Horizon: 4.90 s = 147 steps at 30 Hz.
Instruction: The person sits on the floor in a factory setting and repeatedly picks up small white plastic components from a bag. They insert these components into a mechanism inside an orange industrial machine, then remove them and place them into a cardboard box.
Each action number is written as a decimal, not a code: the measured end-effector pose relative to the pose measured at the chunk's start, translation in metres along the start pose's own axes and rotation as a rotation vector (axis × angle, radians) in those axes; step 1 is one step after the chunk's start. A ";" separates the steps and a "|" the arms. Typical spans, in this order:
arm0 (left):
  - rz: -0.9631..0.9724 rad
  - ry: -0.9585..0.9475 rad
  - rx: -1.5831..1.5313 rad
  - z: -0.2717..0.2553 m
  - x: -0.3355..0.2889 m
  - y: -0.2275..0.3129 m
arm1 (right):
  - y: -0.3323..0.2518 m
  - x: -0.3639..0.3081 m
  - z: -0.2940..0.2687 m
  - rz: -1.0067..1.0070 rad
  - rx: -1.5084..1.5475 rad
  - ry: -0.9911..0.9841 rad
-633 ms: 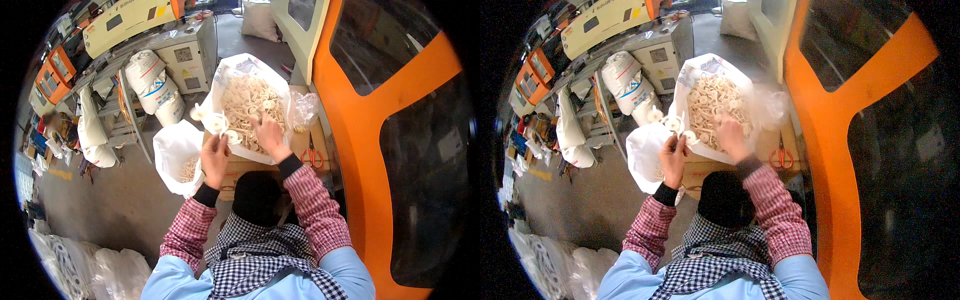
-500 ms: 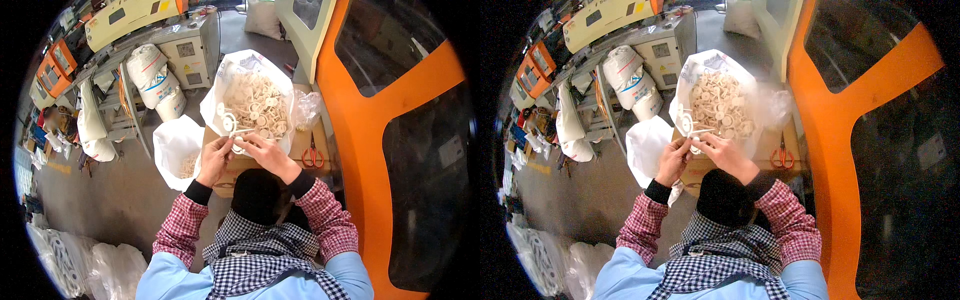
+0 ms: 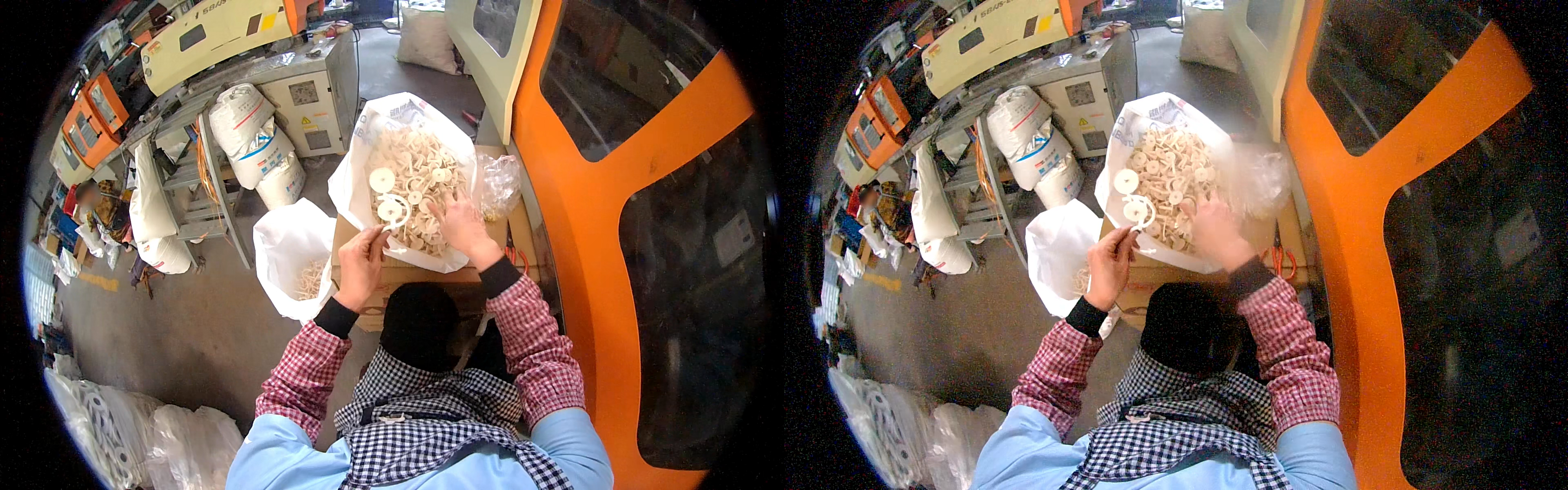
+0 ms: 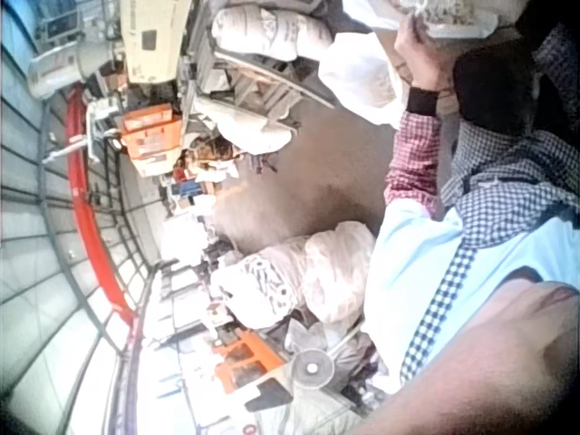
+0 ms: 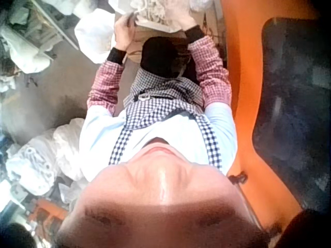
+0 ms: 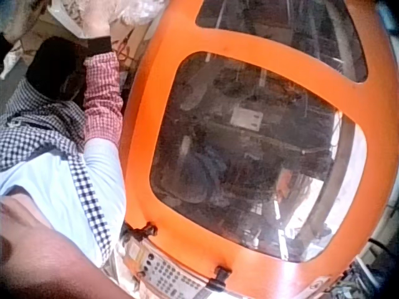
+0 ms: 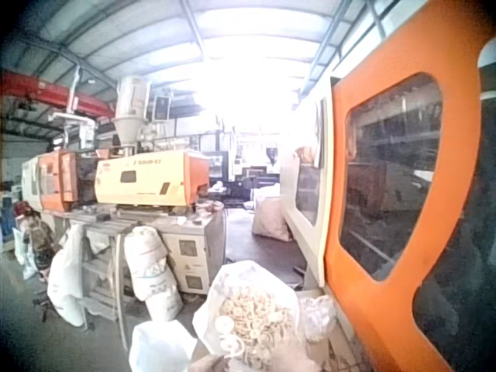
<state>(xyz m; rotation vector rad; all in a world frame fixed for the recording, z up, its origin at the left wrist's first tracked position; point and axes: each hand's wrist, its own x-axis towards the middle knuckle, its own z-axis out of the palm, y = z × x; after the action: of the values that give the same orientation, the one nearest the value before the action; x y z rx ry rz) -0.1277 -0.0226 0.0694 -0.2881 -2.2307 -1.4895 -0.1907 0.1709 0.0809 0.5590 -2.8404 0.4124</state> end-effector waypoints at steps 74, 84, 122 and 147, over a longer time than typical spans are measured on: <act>-0.480 0.096 -0.805 0.032 -0.052 0.011 | -0.042 -0.103 -0.031 0.053 0.876 0.125; -0.607 -0.197 -0.694 -0.001 -0.032 0.017 | -0.020 -0.089 -0.007 -0.267 0.132 0.245; -0.406 -0.079 -0.546 0.002 0.021 -0.001 | -0.036 -0.020 -0.006 -0.293 0.375 0.459; -0.252 -0.023 -0.368 0.019 0.033 -0.008 | 0.024 0.015 0.004 0.348 0.378 0.287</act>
<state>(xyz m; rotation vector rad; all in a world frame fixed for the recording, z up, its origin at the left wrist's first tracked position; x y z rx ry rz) -0.1646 -0.0107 0.0724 -0.1385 -2.0579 -2.0427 -0.2145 0.1859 0.0756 0.0471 -2.5849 1.0159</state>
